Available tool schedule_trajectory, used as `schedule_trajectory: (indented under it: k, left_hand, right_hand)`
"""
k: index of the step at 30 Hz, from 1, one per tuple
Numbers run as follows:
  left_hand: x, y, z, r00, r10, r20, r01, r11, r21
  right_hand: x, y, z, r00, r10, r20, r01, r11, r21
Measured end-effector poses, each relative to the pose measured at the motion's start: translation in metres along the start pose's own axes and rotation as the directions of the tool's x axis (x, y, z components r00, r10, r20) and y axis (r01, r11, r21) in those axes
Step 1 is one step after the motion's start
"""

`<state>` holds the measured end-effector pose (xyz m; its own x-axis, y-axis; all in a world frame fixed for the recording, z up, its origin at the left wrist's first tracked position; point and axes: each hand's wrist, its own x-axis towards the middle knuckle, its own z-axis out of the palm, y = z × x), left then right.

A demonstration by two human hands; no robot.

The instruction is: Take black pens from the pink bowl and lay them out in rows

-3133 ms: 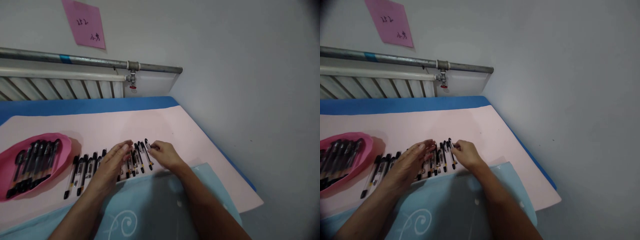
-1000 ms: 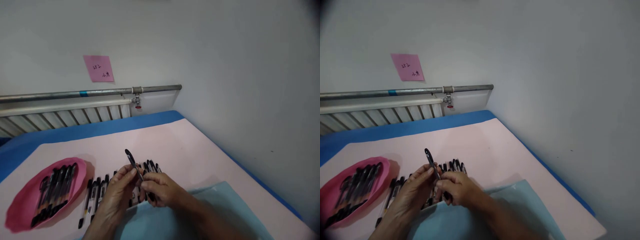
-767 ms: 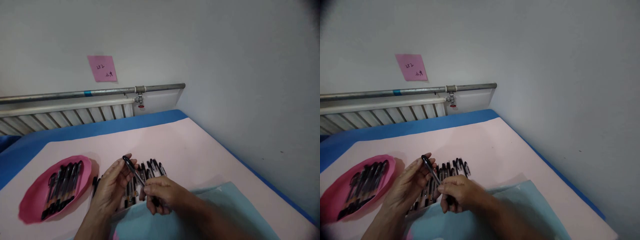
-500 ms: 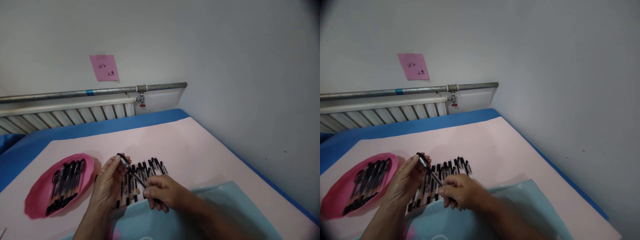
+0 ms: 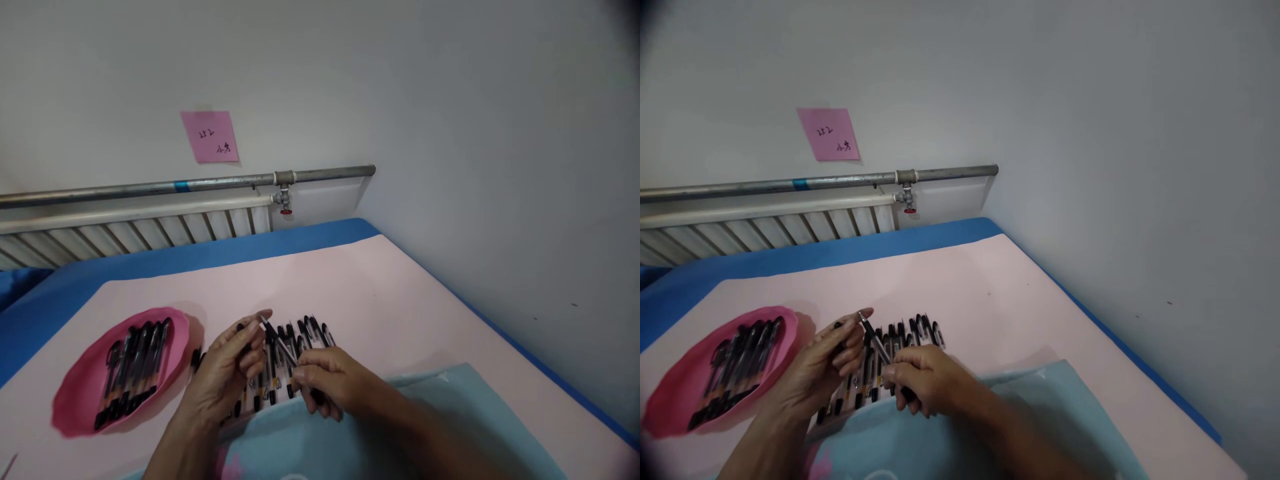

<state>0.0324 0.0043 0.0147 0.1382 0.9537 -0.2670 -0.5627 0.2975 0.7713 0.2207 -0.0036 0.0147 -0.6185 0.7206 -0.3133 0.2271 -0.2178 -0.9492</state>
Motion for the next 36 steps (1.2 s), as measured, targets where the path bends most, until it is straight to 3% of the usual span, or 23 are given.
schedule_trajectory:
  k: [6, 12, 16, 18, 20, 22, 24, 27, 30, 32, 34, 36]
  left_hand:
    - [-0.001, -0.003, -0.001, 0.997, 0.073, -0.007, -0.073, 0.997, 0.036]
    - [0.005, -0.006, -0.001, 0.986, 0.133, -0.103, -0.129, 0.990, 0.049]
    - [0.005, -0.002, -0.001, 0.979, 0.174, -0.110, -0.172, 0.985, 0.024]
    - [0.004, 0.000, 0.000, 0.978, 0.179, -0.104, -0.178, 0.984, 0.020]
    - [0.003, 0.000, 0.000, 0.978, 0.182, -0.103, -0.181, 0.983, 0.019]
    - [0.003, 0.000, -0.001, 0.978, 0.179, -0.107, -0.178, 0.984, 0.017]
    - [0.003, -0.001, -0.002, 0.978, 0.178, -0.109, -0.178, 0.984, 0.013]
    - [0.004, -0.001, -0.002, 0.976, 0.193, -0.101, -0.193, 0.981, 0.009]
    - [0.003, 0.000, -0.001, 0.973, 0.208, -0.104, -0.208, 0.978, 0.008]
    - [0.002, 0.001, 0.000, 0.971, 0.207, -0.115, -0.208, 0.978, 0.006]
    - [0.002, 0.001, 0.001, 0.971, 0.203, -0.126, -0.204, 0.979, 0.003]
    - [0.002, 0.001, 0.001, 0.970, 0.206, -0.133, -0.208, 0.978, -0.005]
  right_hand:
    - [-0.002, -0.002, 0.002, 0.999, 0.005, 0.040, -0.004, 1.000, -0.011]
    - [0.005, 0.006, 0.005, 0.981, -0.042, -0.192, 0.046, 0.999, 0.018]
    - [0.003, -0.001, 0.004, 0.999, 0.012, 0.046, -0.025, 0.951, 0.307]
    - [0.002, -0.002, 0.005, 0.995, 0.012, 0.096, -0.046, 0.933, 0.357]
    - [0.002, 0.001, 0.005, 1.000, -0.006, 0.001, 0.005, 0.955, 0.298]
    - [0.004, 0.005, 0.006, 0.983, -0.052, -0.175, 0.086, 0.978, 0.191]
    - [0.005, 0.007, 0.005, 0.967, -0.070, -0.245, 0.111, 0.982, 0.154]
    - [0.004, 0.003, 0.004, 0.997, 0.025, -0.067, -0.003, 0.949, 0.316]
    - [0.002, -0.002, 0.004, 0.993, 0.090, 0.075, -0.112, 0.918, 0.380]
    - [0.001, -0.002, 0.006, 0.998, 0.059, -0.017, -0.051, 0.947, 0.319]
    - [0.002, 0.000, 0.008, 0.976, -0.036, -0.216, 0.084, 0.973, 0.216]
    - [0.003, 0.002, 0.010, 0.955, -0.077, -0.286, 0.133, 0.974, 0.182]
